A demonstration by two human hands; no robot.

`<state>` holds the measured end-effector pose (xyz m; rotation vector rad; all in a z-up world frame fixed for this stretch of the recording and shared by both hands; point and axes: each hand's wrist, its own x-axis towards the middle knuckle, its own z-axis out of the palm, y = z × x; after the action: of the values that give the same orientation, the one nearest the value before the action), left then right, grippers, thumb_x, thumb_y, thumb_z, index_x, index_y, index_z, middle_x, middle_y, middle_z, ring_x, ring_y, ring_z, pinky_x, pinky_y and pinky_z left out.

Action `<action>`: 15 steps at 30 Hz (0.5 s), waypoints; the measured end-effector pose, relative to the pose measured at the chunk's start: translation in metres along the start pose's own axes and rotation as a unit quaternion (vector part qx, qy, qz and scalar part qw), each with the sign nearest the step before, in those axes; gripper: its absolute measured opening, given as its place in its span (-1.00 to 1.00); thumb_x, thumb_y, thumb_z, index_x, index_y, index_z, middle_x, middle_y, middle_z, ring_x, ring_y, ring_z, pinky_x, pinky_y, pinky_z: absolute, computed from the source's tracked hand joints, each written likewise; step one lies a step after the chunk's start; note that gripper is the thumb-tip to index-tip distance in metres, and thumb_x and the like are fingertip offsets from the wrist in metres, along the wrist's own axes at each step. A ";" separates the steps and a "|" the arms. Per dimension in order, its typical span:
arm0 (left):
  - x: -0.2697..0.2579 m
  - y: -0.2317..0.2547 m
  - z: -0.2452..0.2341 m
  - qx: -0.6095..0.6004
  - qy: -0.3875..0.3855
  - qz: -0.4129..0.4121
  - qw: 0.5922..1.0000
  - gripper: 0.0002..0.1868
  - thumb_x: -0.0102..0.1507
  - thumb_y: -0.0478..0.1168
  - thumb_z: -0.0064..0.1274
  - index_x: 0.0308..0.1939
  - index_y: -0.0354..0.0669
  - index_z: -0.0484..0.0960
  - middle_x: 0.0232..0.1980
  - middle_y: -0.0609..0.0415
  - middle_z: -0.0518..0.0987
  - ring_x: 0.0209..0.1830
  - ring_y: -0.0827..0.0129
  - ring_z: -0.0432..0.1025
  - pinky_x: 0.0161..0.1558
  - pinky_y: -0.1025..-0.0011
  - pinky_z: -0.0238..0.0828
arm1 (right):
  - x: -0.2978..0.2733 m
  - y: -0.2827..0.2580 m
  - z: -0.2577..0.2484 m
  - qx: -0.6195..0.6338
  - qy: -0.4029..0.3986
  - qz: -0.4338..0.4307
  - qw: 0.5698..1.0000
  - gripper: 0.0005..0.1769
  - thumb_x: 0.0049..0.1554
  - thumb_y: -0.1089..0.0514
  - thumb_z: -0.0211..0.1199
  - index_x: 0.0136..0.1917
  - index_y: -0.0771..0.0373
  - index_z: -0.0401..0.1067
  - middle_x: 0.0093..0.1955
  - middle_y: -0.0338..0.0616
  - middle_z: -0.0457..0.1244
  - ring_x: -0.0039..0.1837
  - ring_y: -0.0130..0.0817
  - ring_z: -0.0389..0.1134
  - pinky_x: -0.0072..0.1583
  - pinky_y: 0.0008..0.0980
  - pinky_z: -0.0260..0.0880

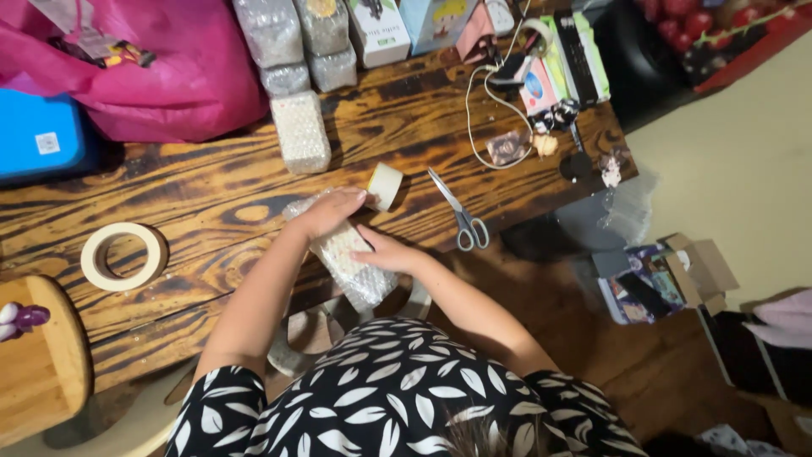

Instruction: The person wraps a small rectangular box in bubble wrap, secures it with tape, and places it on the table. They then cut a sheet of bubble wrap and wrap another box, securing it with tape.

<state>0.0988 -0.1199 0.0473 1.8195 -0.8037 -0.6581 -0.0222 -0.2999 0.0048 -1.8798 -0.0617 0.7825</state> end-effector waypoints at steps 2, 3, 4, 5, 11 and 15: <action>0.000 0.006 -0.004 -0.041 0.031 0.031 0.998 -0.46 0.46 0.12 -0.23 0.08 -0.24 0.67 0.19 -0.11 0.61 0.19 0.09 0.48 0.30 0.28 0.31 | -0.002 0.008 -0.001 -0.058 0.033 -0.051 0.996 -0.26 0.23 -0.05 0.20 0.56 0.22 0.07 0.53 0.10 0.15 0.52 -0.12 0.18 0.47 -0.20 0.16; -0.002 0.010 -0.006 -0.038 0.051 0.041 0.997 -0.51 0.45 0.07 -0.20 0.04 -0.24 0.68 0.16 -0.09 0.63 0.16 0.13 0.50 0.26 0.30 0.34 | -0.006 0.013 -0.005 -0.099 0.069 -0.078 0.990 -0.36 0.25 -0.03 0.21 0.50 0.26 0.22 0.52 0.11 0.17 0.51 -0.11 0.19 0.48 -0.19 0.17; -0.004 0.015 -0.011 -0.034 0.073 0.052 0.995 -0.56 0.44 0.03 -0.17 0.00 -0.23 0.70 0.12 -0.07 0.65 0.12 0.16 0.52 0.23 0.31 0.36 | -0.006 0.015 -0.012 -0.141 0.103 -0.108 0.979 -0.45 0.27 -0.02 0.22 0.43 0.29 0.37 0.51 0.13 0.20 0.51 -0.11 0.20 0.48 -0.18 0.18; -0.005 0.020 -0.016 -0.029 0.095 0.063 0.993 -0.60 0.43 -0.02 -0.13 -0.04 -0.22 0.72 0.08 -0.05 0.66 0.08 0.20 0.54 0.19 0.33 0.39 | -0.011 0.016 -0.026 -0.057 0.147 -0.015 0.987 -0.57 0.20 0.05 0.21 0.28 0.26 0.48 0.38 0.11 0.32 0.40 -0.13 0.33 0.40 -0.19 0.32; -0.018 0.052 -0.020 -0.011 0.126 0.146 0.981 -0.81 0.31 -0.21 0.11 -0.25 -0.21 0.79 -0.23 0.04 0.72 -0.15 0.29 0.50 -0.01 0.35 0.42 | -0.040 -0.013 -0.129 0.369 0.195 -0.219 0.882 -0.47 0.02 0.28 0.04 0.29 0.30 0.35 0.33 -0.08 0.32 0.36 -0.31 0.33 0.34 -0.31 0.33; -0.006 0.075 -0.024 -0.100 0.064 0.092 0.989 -0.84 0.29 -0.27 0.12 -0.34 -0.25 0.74 -0.34 0.03 0.60 -0.25 0.24 0.46 -0.18 0.29 0.39 | -0.057 -0.051 -0.154 0.331 -0.059 -0.211 0.918 -0.54 0.14 0.19 0.15 0.31 0.32 0.36 0.24 -0.11 0.33 0.32 -0.29 0.32 0.38 -0.30 0.29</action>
<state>0.0958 -0.1223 0.1261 1.5678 -0.7807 -0.4800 0.0317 -0.4235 0.1119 -1.1166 -0.2395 0.5229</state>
